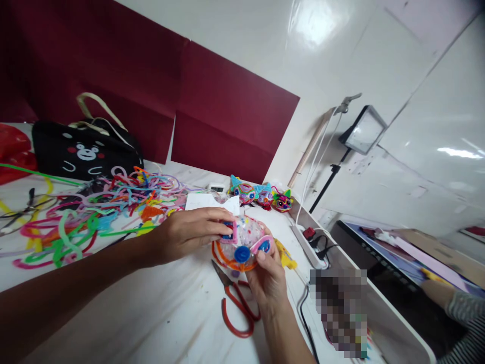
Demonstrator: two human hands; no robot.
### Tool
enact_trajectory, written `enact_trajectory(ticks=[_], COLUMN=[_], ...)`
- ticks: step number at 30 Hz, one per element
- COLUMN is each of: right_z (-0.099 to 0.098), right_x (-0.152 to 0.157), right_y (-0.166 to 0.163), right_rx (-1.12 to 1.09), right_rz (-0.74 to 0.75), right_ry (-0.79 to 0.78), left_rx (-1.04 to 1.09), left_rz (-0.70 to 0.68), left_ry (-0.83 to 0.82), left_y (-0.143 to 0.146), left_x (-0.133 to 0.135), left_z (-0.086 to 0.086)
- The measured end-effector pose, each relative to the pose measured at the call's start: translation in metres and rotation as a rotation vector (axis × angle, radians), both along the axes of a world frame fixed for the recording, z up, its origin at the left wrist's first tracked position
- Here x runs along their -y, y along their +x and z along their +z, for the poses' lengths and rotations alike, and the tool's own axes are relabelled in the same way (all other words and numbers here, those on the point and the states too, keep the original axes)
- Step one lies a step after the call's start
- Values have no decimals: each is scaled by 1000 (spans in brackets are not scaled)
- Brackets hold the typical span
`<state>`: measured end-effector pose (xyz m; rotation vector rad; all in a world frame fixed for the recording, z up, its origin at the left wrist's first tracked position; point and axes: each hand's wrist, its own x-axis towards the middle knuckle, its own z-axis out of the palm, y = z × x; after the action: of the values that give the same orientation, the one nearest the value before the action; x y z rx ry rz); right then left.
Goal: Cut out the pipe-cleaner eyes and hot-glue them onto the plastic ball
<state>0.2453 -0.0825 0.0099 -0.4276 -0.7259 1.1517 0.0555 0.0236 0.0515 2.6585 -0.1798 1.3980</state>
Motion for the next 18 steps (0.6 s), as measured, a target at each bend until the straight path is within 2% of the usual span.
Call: enact_trajectory(ticks=[11, 18], right_z=[-1, -3], right_x=[-1, -4], right_y=[-1, 1], right_rx=[-13, -32], right_rz=[-1, 24], right_ry=[-24, -7], left_rx=[-7, 15], left_rz=[64, 93], left_ry=[-77, -36], left_y=[-5, -1], left_x=[6, 6], left_z=[-10, -10])
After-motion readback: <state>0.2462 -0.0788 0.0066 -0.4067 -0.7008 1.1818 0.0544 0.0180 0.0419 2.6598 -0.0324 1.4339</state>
